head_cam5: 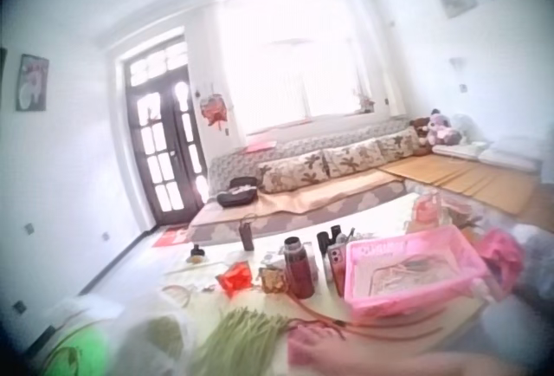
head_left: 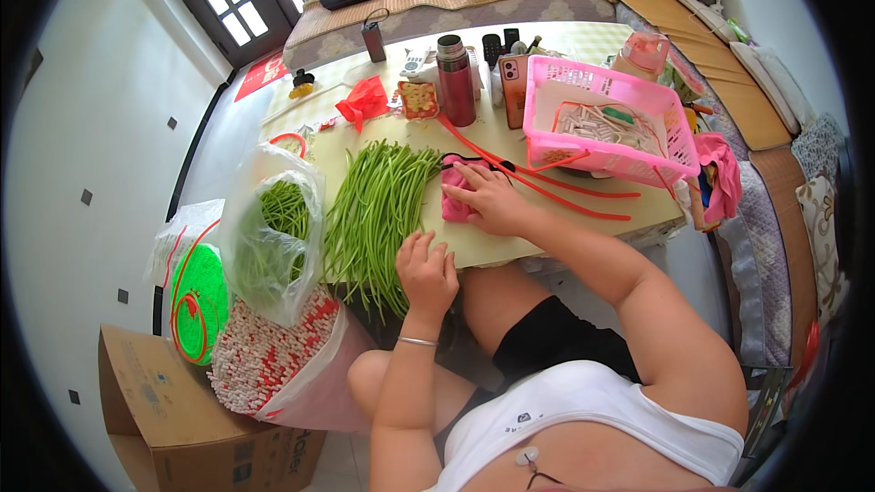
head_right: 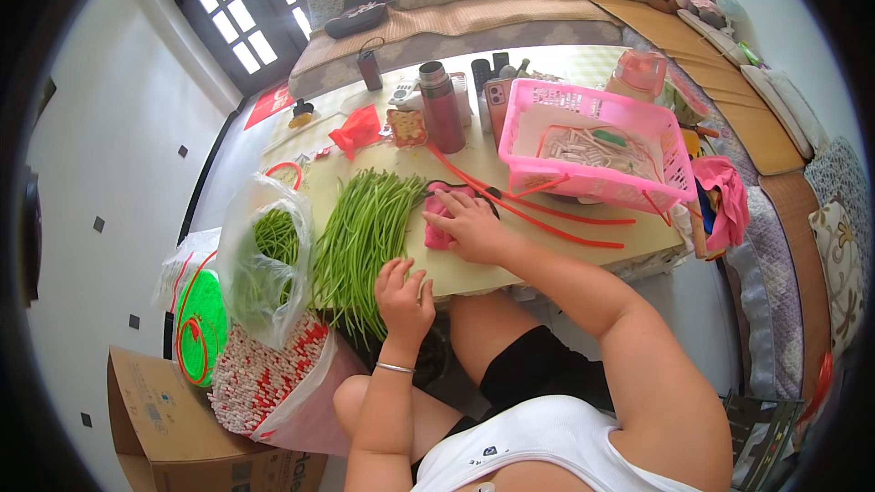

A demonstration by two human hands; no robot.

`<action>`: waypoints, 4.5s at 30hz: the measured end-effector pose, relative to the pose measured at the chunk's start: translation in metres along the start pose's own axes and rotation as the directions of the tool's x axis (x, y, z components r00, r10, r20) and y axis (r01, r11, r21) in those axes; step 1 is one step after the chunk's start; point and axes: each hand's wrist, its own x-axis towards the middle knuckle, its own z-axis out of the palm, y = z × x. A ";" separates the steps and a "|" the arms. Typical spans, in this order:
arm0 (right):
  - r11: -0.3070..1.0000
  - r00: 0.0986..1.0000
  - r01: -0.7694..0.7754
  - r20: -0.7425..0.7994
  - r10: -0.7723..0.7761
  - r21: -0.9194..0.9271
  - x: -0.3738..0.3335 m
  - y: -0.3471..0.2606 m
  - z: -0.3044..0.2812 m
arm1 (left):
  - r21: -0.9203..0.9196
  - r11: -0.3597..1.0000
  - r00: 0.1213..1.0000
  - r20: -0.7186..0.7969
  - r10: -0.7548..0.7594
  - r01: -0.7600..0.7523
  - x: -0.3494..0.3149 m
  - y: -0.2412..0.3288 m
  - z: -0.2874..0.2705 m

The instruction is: The person sorts through green beans by hand, removing stems and placing the cleaned vegetables into a plastic bag.

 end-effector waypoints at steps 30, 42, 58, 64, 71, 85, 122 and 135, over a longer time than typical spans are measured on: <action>0.999 0.993 0.033 0.113 -0.035 0.020 0.106 -0.017 0.027 | 0.083 0.930 0.933 -0.063 -0.354 0.359 0.060 -0.015 -0.005; 0.968 0.989 -0.119 0.111 0.096 0.220 0.134 -0.072 0.066 | 0.093 0.887 0.884 -0.177 -0.432 0.452 0.028 -0.029 -0.043; 0.968 0.983 0.177 0.008 -0.181 0.176 0.053 0.017 0.023 | 0.150 0.914 0.839 -0.472 -0.269 0.378 0.041 -0.015 -0.061; 0.936 0.991 0.135 -0.024 -0.135 0.324 0.072 -0.056 -0.012 | 0.273 0.831 0.872 -0.083 -0.482 0.485 0.040 -0.026 -0.034; 0.991 0.956 0.089 0.270 -0.113 0.098 0.059 0.001 -0.002 | 0.124 0.852 0.859 -0.015 -0.511 0.509 0.059 -0.019 -0.017; 0.999 0.961 0.017 0.277 -0.003 -0.050 0.022 0.076 -0.090 | 0.013 0.856 0.793 -0.384 -0.473 0.516 0.080 -0.026 -0.036; 0.440 0.860 -0.430 0.506 -0.067 0.789 0.164 -0.033 -0.138 | -0.159 0.871 0.783 -0.533 0.321 -0.465 0.113 0.103 -0.052; 0.981 0.985 -0.170 -0.009 0.171 0.095 0.159 0.072 -0.085 | -0.038 0.944 0.929 -0.169 -0.329 0.327 0.111 0.053 -0.032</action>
